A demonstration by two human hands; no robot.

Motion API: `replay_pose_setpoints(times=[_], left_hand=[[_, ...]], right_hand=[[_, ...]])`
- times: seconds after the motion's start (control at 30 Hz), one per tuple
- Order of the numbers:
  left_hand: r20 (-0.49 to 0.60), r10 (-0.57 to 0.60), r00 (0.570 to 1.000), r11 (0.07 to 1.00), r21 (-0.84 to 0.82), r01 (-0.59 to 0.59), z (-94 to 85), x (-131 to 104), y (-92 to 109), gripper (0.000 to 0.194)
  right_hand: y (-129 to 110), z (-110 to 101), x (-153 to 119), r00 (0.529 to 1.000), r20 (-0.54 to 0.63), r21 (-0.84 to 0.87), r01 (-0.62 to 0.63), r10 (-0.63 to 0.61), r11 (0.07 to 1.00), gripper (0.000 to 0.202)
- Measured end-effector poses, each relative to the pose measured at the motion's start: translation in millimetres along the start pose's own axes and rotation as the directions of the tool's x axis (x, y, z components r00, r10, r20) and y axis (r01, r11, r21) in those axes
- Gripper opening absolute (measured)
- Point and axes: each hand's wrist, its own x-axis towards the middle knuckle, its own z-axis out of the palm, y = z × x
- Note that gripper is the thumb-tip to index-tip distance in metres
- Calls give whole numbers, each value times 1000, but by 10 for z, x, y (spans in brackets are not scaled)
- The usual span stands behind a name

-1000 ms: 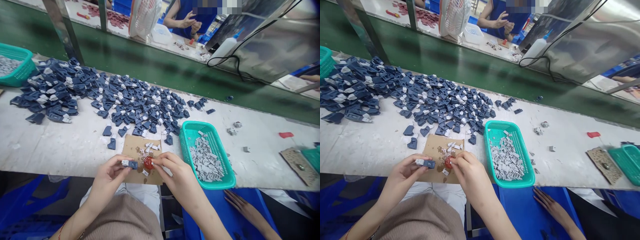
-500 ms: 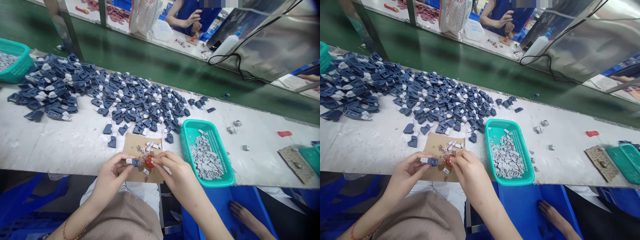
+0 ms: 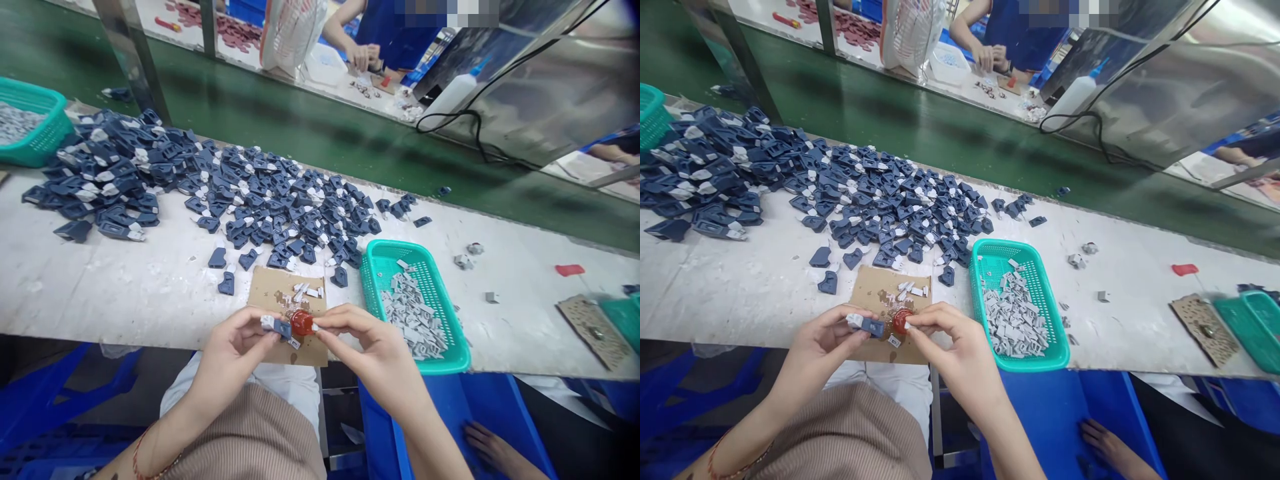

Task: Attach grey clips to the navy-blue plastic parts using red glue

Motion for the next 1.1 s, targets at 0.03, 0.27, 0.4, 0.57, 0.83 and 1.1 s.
replay_pose_setpoints(times=[0.03, 0.27, 0.4, 0.57, 0.83, 1.1], left_hand=[[13, -13, 1000, 999, -37, 13, 22, -3, 12, 14], [70, -34, 997, 986, -159, 45, 165, -37, 78, 17], [71, -22, 997, 984, -177, 35, 194, -51, 85, 16], [46, -21, 999, 984, -175, 29, 200, -67, 89, 16], [32, 16, 999, 992, -126, -12, 200, -91, 54, 14], [-87, -14, 996, 1000, -3, 14, 218, -195, -90, 27]], right_hand=[[-7, -14, -1, 999, -1, 103, -42, 43, 994, 8], [-138, 2, 2, 981, 97, 489, -194, 168, 850, 8], [-215, 36, -1, 978, 114, 481, -207, 174, 852, 10], [-266, 72, -13, 983, 110, 408, -180, 148, 895, 10], [-257, 100, -53, 992, 51, 283, -122, 113, 951, 7], [-222, 159, -256, 980, 4, 557, -169, 201, 813, 16]])
